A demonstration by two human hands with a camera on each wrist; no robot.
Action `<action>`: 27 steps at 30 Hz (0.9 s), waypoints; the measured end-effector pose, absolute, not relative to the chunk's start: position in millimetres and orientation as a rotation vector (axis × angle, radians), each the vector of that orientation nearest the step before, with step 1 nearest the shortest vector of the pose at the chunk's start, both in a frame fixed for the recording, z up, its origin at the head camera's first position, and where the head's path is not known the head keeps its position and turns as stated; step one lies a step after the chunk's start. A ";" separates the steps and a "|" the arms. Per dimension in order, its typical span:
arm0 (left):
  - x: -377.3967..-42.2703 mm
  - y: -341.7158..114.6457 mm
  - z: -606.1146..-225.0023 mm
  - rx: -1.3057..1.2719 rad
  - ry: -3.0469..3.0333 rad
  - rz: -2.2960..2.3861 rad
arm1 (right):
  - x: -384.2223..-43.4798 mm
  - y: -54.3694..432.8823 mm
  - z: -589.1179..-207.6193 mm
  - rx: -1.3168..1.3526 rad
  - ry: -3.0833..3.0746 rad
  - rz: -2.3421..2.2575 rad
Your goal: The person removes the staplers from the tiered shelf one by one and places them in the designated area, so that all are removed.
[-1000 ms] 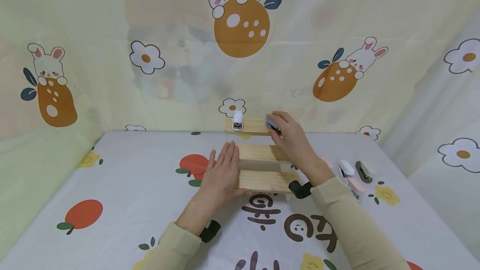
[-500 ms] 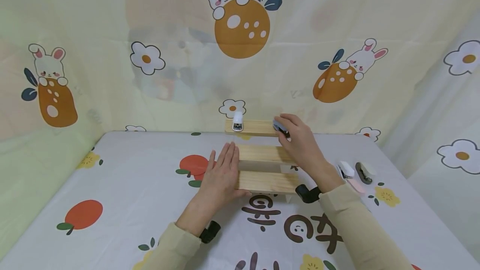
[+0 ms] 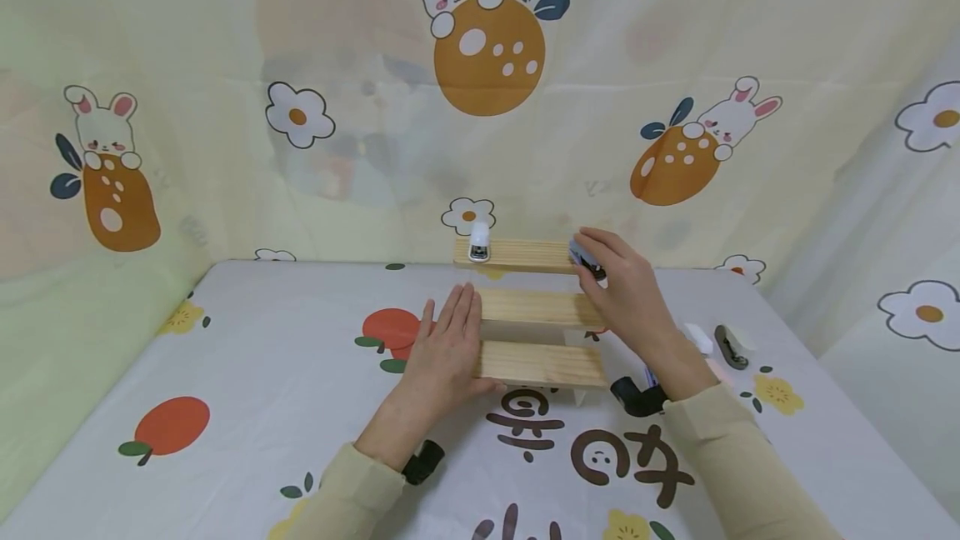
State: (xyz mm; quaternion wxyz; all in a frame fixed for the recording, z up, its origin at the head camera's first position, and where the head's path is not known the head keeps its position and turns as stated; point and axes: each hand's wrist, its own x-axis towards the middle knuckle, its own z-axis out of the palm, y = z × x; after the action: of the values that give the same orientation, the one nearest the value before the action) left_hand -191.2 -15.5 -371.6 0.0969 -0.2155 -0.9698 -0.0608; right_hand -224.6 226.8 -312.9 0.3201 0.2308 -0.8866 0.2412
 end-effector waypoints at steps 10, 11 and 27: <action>-191.2 -15.5 -369.8 -0.633 -2.889 -0.171 | -214.7 238.2 -315.6 0.602 -2.280 0.575; -191.2 -15.6 -369.8 -0.631 -2.889 -0.170 | -213.4 239.4 -315.6 0.597 -2.279 0.564; -191.7 -14.7 -371.0 -0.627 -2.886 -0.166 | -188.0 263.2 -315.9 0.433 -2.311 0.544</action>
State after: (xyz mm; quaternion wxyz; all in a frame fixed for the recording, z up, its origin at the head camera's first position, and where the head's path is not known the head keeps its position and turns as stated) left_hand -191.7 -14.7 -371.0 0.0919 -0.2110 -0.9715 -0.0559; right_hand -188.0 263.2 -315.9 0.3559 0.1676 -0.8949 0.2107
